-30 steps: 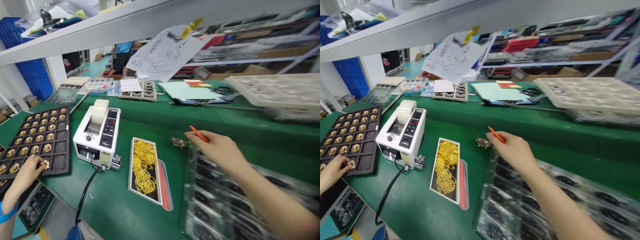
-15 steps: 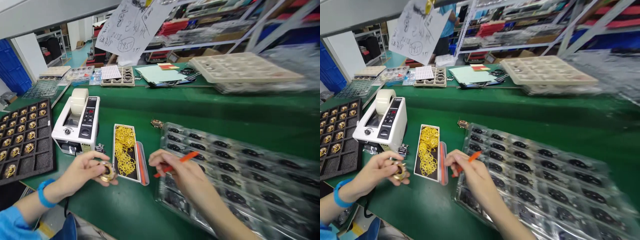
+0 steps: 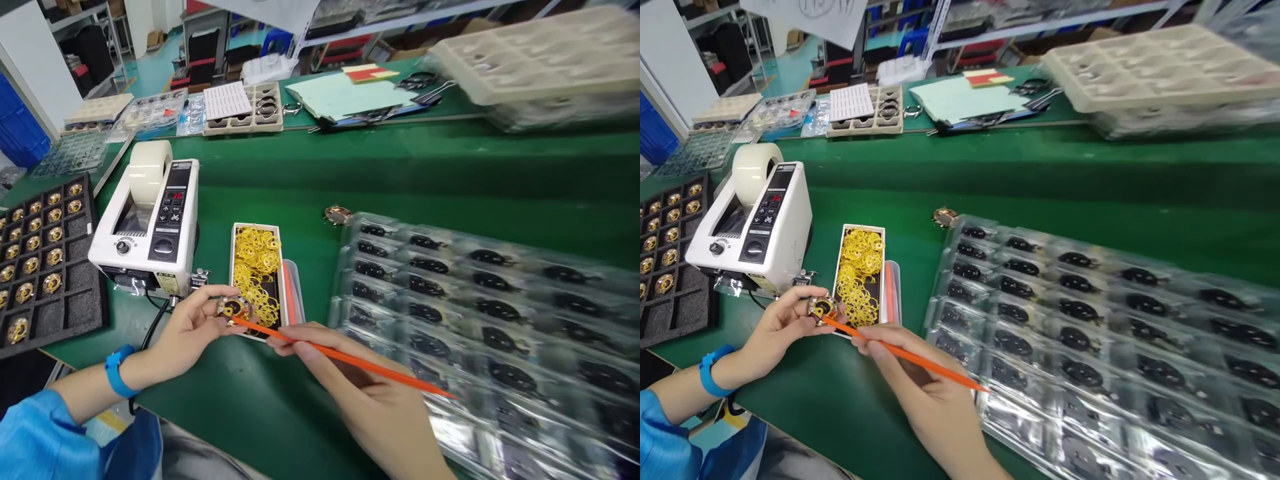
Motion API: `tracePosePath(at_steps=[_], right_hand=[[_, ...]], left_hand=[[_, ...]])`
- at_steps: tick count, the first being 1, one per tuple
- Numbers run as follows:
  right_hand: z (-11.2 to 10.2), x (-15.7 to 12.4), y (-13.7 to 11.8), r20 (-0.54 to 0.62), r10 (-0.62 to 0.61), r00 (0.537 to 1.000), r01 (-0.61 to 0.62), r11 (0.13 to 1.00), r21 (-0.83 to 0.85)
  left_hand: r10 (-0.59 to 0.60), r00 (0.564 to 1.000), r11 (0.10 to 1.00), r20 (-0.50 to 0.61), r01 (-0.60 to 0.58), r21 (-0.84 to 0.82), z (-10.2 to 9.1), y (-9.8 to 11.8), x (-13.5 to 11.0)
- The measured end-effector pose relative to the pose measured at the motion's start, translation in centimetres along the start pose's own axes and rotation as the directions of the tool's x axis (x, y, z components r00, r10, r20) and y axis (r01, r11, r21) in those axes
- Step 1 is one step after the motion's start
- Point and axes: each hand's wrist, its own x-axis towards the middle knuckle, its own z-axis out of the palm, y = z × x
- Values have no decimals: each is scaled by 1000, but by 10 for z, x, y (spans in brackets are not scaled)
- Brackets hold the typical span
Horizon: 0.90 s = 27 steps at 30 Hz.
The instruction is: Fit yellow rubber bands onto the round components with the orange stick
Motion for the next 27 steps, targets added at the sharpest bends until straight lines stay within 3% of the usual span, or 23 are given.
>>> tracePosePath(at_steps=[3,6,11,16,19,24,27], right_hand=[[1,0,-2,-9,-56,998,56,998,-34],[-3,2,0,102,-232,967,243,963,-120],[-15,2,10,400,-536,743,647,729,-225],[-19,-1,25,535,-555,637,762,558,-328],[-16,-2,26,466,-581,668,742,570,-354],[-3,-6,7,105,-525,845,516,746,-421],[6,-6,-1,-9,-489,872,442,796,-414]], left_hand=[[0,1000,1000,27,0,-2,-2,-1,-1],[-31,999,999,22,32,-33,-3,-1,-1],[-96,995,992,20,98,-75,-5,1,0],[-156,986,987,-51,153,-53,-6,2,1],[-165,985,985,-42,163,-56,-4,0,1],[-148,989,984,22,149,-97,0,-6,-2],[-149,988,982,28,152,-113,2,-9,-3]])
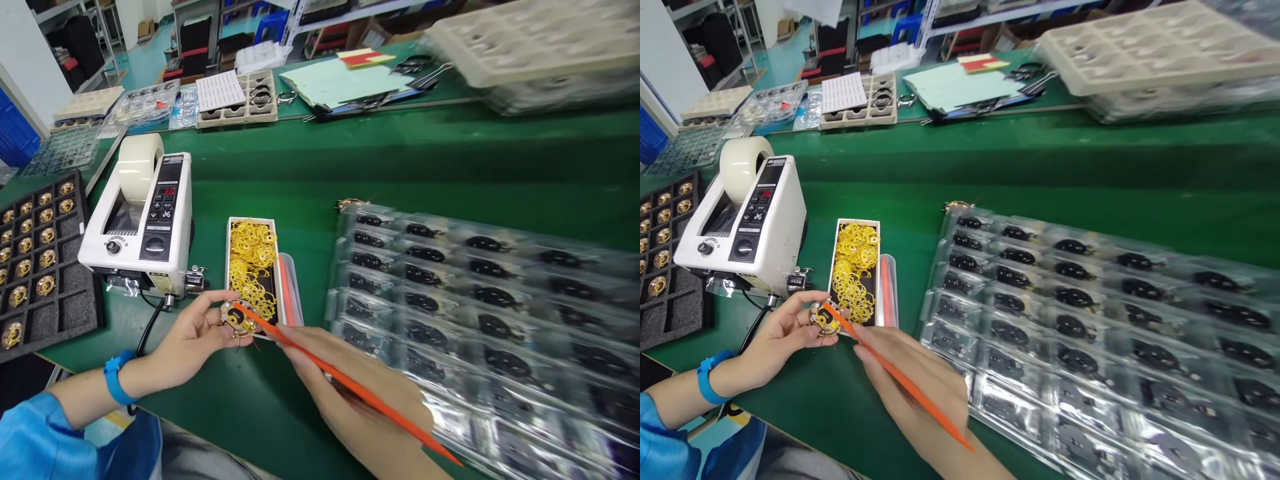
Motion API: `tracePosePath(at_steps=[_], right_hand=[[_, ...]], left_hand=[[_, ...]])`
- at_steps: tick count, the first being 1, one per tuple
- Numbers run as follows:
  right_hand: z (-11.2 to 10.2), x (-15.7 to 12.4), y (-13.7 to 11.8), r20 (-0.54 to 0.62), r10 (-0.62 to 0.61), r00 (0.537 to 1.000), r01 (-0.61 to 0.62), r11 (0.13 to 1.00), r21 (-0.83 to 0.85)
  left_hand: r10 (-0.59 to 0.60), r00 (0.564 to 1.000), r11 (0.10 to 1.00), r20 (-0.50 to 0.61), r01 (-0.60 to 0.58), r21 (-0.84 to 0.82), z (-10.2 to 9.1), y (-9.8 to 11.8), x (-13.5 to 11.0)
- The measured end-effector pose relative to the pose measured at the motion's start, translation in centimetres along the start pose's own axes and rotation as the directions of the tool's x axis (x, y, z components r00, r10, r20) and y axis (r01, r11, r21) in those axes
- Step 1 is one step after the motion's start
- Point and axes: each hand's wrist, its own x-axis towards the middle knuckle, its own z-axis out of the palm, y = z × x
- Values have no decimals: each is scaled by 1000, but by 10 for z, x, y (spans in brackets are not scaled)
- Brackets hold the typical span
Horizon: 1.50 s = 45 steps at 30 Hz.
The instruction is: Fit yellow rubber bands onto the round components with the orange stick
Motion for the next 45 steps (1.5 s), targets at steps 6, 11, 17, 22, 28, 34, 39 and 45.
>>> tracePosePath(at_steps=[6,11,17,22,28,34,39,45], right_hand=[[8,0,9,86,-280,956,286,956,-65],[6,-9,24,310,-510,803,580,788,-206],[-3,0,13,121,-244,962,253,965,-64],[-5,0,11,-61,-9,998,18,989,145],[-2,-3,13,-52,-63,997,69,990,120],[1,-8,14,-119,-198,973,190,979,-77],[13,-5,2,77,-229,970,241,922,-302],[27,-1,1,32,-213,976,209,896,-392]], left_hand=[[11,1000,998,-9,-11,-60,1,-4,2],[-22,999,994,-35,19,-107,0,0,3],[-93,991,994,-93,87,-66,2,4,4],[-72,991,995,-115,80,66,4,3,6],[-43,989,973,-139,73,219,5,4,5],[17,990,971,-143,18,240,5,2,5],[65,989,976,-132,-35,215,10,-4,6],[164,980,903,-109,-105,418,13,-13,-3]])
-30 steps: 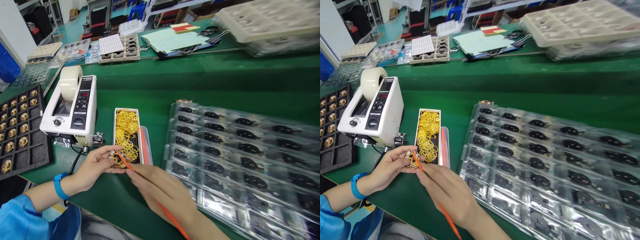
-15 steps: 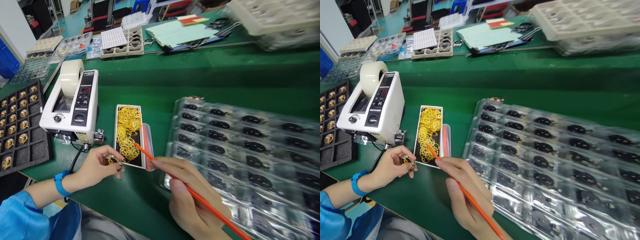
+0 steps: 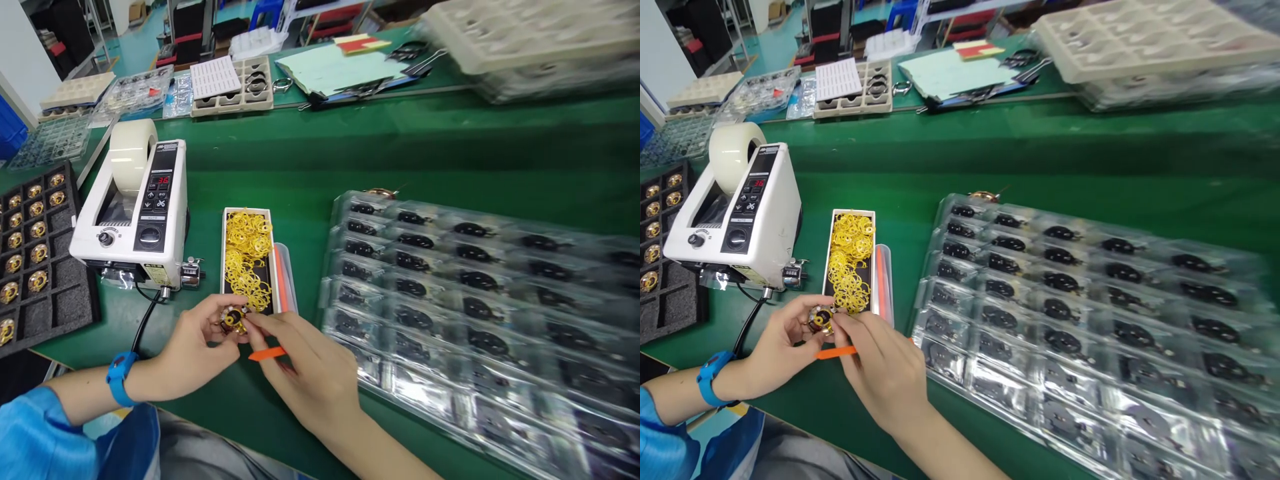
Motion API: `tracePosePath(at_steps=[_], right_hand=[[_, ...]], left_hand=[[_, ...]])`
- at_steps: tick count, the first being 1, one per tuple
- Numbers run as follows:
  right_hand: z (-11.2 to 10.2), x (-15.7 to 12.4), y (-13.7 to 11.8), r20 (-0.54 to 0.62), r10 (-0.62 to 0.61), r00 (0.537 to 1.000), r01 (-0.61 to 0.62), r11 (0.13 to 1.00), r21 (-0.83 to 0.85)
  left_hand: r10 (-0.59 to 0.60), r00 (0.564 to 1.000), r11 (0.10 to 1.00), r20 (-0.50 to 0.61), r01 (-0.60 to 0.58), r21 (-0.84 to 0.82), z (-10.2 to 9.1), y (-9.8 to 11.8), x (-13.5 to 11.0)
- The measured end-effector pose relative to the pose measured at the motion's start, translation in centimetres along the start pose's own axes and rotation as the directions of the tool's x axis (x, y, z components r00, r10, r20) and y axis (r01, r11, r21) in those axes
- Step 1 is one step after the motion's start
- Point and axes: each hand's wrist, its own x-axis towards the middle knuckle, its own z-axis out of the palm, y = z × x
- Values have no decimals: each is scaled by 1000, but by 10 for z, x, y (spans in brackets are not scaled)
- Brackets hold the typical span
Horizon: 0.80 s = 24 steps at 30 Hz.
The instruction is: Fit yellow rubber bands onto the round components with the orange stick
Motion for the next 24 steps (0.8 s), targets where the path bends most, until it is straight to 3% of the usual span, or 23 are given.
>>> tracePosePath(at_steps=[8,11,14,18,24], right_hand=[[1,0,-1,61,172,983,-179,974,137],[0,3,-2,62,176,982,-184,965,185],[-4,7,-4,64,158,985,-169,950,264],[-17,9,-4,172,198,965,-253,876,410],[-27,10,11,165,464,870,-492,798,349]], left_hand=[[220,966,910,138,-254,328,0,0,-9],[255,951,866,174,-305,396,0,0,-10],[231,961,871,149,-273,409,-1,-2,-9],[147,988,938,51,-155,311,-4,-5,-4],[71,991,995,-112,-63,79,-10,0,5]])
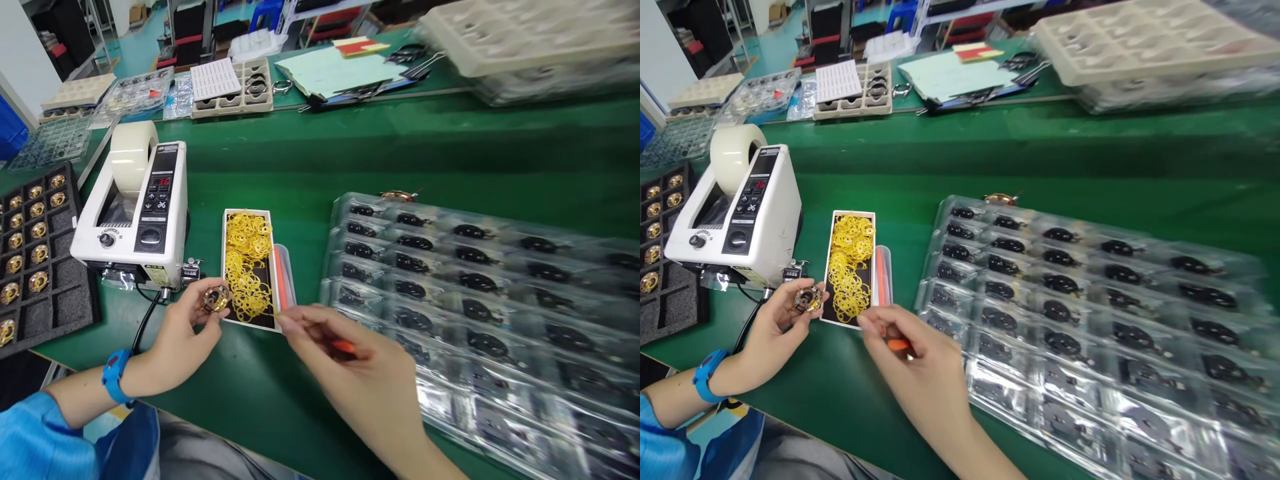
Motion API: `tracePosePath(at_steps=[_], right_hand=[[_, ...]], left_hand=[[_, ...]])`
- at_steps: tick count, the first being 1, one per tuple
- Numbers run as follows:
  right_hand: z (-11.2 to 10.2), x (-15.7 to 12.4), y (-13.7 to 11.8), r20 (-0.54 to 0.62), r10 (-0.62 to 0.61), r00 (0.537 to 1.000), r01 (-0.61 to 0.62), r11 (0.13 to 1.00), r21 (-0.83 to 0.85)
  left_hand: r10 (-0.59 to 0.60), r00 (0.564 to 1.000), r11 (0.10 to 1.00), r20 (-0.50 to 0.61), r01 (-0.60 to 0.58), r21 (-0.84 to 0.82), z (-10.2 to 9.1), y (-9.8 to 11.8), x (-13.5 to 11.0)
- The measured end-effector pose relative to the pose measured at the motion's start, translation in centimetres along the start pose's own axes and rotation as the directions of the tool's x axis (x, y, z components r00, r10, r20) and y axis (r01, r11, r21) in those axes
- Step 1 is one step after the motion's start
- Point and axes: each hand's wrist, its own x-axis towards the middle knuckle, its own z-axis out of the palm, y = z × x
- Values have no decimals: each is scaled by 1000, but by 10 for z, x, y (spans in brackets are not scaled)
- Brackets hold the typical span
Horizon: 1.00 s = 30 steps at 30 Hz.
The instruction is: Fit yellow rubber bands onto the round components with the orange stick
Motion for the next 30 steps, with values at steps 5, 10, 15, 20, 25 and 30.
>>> tracePosePath(at_steps=[5,10,15,20,25,30], right_hand=[[-14,8,7,-113,33,993,-41,997,-71],[-51,22,30,-282,-104,954,4,942,-335],[-107,56,84,-121,-213,970,72,721,-689],[-135,85,119,203,-109,973,219,710,-670],[-134,97,135,349,-86,933,295,738,-607],[-127,96,135,334,-116,936,297,767,-568]], left_hand=[[-38,999,998,2,38,-53,-3,3,-1],[-63,998,996,13,63,-59,-5,3,-2],[-54,998,996,44,57,-63,-6,5,-2],[-61,997,998,50,63,-27,-9,0,-1],[-77,995,996,66,80,-40,-9,-3,0],[-120,985,981,122,136,-141,-8,-2,2]])
